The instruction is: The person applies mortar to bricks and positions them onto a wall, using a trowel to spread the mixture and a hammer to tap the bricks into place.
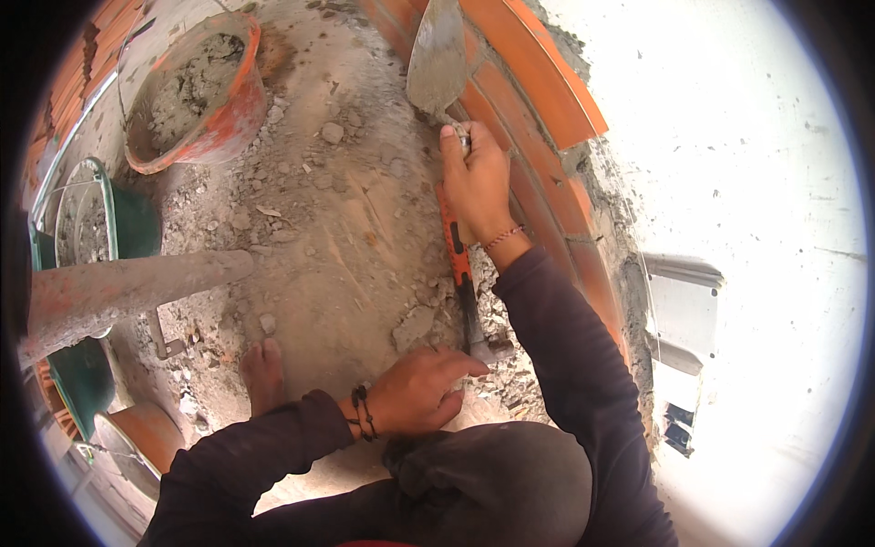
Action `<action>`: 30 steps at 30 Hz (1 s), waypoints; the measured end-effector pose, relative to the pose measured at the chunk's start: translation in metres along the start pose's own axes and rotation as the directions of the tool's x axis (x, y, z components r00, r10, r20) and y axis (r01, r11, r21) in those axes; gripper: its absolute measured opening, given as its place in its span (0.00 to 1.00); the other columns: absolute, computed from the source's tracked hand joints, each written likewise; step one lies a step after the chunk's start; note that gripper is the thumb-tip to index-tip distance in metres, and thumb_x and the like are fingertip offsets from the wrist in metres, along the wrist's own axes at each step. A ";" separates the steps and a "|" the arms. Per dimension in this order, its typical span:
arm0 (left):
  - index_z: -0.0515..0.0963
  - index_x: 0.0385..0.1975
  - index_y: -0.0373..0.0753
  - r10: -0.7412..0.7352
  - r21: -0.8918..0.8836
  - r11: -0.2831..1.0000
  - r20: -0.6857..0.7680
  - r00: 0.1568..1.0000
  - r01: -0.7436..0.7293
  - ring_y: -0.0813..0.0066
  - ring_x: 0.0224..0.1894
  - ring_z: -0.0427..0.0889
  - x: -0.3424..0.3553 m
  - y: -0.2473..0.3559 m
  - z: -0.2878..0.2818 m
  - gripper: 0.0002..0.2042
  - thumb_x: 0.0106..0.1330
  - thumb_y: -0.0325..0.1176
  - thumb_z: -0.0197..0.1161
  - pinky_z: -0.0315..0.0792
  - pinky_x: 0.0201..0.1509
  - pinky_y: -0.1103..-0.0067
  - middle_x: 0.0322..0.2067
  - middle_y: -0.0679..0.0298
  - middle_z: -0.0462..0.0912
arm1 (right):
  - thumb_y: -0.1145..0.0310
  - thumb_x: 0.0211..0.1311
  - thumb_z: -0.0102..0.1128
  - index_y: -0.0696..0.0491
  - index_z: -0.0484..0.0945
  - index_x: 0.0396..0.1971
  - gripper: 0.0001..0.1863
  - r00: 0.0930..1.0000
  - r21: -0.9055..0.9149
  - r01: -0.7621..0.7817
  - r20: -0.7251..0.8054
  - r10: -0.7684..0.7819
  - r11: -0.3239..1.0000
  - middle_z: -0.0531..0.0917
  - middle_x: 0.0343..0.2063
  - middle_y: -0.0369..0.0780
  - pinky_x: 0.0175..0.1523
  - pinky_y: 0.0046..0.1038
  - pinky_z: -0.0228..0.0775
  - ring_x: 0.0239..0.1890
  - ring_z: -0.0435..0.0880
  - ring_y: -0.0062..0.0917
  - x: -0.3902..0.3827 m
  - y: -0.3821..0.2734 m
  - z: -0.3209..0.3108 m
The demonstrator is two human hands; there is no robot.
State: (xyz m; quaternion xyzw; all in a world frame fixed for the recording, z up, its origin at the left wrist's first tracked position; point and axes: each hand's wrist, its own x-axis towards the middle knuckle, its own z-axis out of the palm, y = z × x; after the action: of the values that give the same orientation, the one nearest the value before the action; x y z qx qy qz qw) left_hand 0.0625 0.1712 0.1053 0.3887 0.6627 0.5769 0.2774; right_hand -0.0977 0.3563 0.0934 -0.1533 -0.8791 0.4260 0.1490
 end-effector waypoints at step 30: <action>0.75 0.50 0.40 -0.142 0.281 0.959 0.343 0.929 0.043 0.57 0.50 0.78 -0.048 0.014 -0.070 0.18 0.57 0.30 0.60 0.69 0.53 0.65 0.46 0.57 0.80 | 0.70 0.64 0.62 0.58 0.75 0.36 0.08 0.983 -0.263 -0.177 -0.085 0.160 0.948 0.70 0.15 0.38 0.24 0.27 0.57 0.17 0.66 0.22 -0.182 0.020 -0.128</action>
State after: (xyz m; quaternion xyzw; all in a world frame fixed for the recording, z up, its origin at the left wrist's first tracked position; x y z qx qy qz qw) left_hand 0.0338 0.0930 0.1279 0.4898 0.6905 0.3868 0.3657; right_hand 0.1212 0.3856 0.1296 -0.2600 -0.9075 0.3086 0.1169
